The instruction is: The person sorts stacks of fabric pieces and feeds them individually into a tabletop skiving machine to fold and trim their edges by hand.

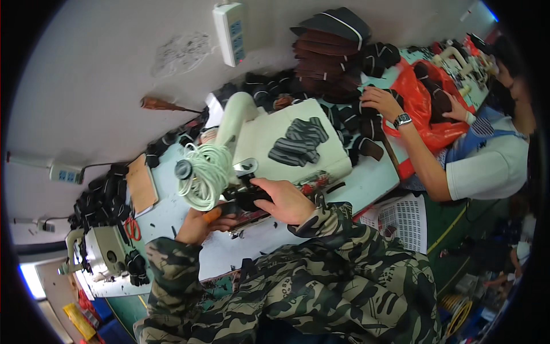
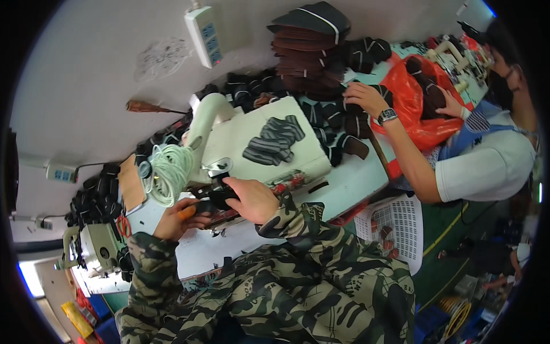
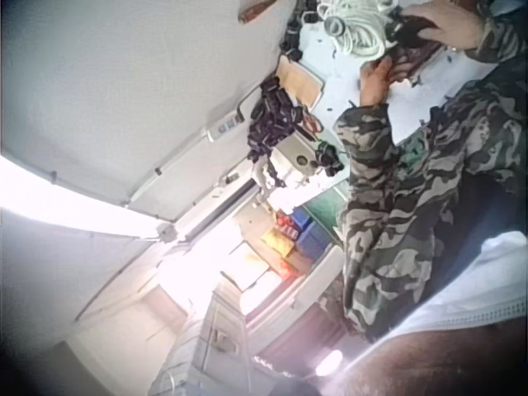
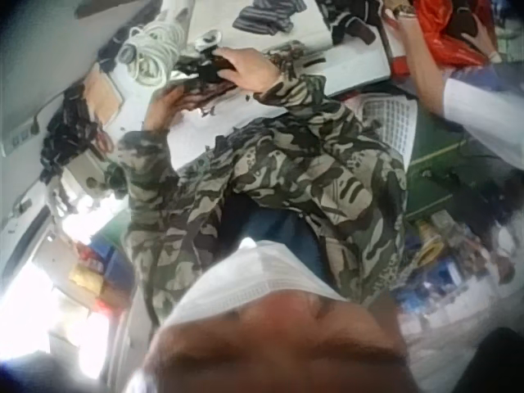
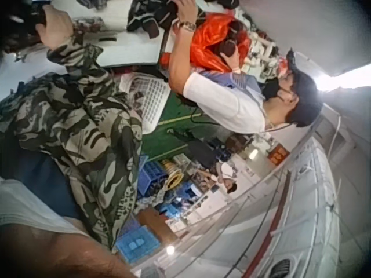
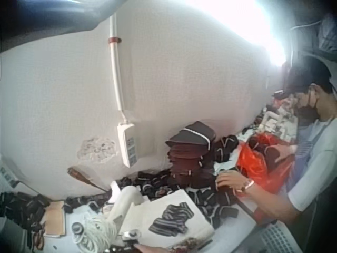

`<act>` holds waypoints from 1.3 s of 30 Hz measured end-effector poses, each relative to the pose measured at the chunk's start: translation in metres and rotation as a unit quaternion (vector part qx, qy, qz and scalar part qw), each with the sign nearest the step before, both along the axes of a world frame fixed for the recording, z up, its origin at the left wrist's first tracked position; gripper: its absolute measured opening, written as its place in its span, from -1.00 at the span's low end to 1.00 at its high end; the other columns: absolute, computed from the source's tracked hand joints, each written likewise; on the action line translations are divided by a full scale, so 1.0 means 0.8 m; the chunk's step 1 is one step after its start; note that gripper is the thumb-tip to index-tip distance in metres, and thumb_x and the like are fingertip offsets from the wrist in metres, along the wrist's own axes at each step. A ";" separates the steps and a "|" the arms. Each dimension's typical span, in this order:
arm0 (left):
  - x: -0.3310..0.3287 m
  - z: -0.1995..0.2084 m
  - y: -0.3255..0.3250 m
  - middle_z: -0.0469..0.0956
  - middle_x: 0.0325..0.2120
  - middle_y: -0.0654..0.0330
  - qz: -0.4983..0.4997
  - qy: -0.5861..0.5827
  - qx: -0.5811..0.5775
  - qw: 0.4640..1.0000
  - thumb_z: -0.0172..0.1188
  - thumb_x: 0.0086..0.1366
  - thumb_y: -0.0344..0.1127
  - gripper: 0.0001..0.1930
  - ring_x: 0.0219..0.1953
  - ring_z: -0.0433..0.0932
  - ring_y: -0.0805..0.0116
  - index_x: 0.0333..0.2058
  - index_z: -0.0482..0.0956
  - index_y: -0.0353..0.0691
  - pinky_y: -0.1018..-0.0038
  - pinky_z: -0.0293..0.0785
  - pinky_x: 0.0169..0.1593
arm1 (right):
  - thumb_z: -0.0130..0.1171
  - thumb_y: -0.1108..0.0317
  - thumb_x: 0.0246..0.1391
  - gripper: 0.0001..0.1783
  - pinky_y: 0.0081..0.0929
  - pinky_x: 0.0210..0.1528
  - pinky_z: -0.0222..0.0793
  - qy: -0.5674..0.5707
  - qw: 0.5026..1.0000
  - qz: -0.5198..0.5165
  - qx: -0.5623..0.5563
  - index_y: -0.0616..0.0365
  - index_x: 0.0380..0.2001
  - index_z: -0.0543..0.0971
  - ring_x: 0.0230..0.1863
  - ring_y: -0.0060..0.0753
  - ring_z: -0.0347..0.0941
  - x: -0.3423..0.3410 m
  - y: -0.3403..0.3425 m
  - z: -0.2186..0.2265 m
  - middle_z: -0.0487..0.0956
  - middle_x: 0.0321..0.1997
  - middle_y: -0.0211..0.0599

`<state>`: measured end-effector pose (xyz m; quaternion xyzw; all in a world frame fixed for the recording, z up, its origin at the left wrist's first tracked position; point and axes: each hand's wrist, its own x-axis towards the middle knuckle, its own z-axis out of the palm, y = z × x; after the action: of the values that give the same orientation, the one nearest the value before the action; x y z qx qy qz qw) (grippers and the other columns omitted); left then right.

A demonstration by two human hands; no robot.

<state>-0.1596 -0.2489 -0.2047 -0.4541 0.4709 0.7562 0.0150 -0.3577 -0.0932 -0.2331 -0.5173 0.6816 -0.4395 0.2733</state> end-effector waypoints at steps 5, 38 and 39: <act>0.013 0.003 -0.001 0.60 -0.38 -0.02 -0.112 -0.027 -0.064 0.991 -0.11 0.38 -0.35 -0.71 -0.40 0.65 0.23 -0.08 0.42 -0.46 0.46 0.62 -0.35 | 0.20 0.33 -0.08 -0.74 -0.22 -0.23 0.39 -0.070 0.995 0.068 0.030 0.21 -0.29 0.55 -0.28 0.05 0.48 -0.013 0.009 0.020 0.55 -0.36 -0.04; -0.115 0.011 0.090 0.60 -0.44 -0.03 -0.122 0.068 -0.109 0.984 0.10 0.26 -0.31 -0.34 -0.63 0.59 0.34 0.25 0.01 -0.31 0.51 0.46 -0.61 | 0.32 0.29 -0.17 -0.46 -0.22 0.07 0.20 0.392 0.911 -0.125 -0.035 0.18 -0.05 0.47 0.10 -0.11 0.28 -0.037 0.015 0.020 0.42 0.07 -0.21; -0.117 0.009 0.089 0.60 -0.44 -0.03 -0.121 0.070 -0.106 0.984 0.10 0.26 -0.31 -0.34 -0.63 0.59 0.34 0.25 0.01 -0.31 0.51 0.46 -0.61 | 0.34 0.25 -0.21 -0.40 -0.20 0.11 0.14 0.386 0.915 -0.114 -0.021 0.17 -0.03 0.46 0.15 -0.11 0.23 -0.034 0.021 0.017 0.39 0.10 -0.20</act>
<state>-0.2535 -0.1775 -0.1975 -0.3388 0.5997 0.7245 0.0251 -0.3853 -0.0765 -0.2192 -0.5710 0.7790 -0.2481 -0.0745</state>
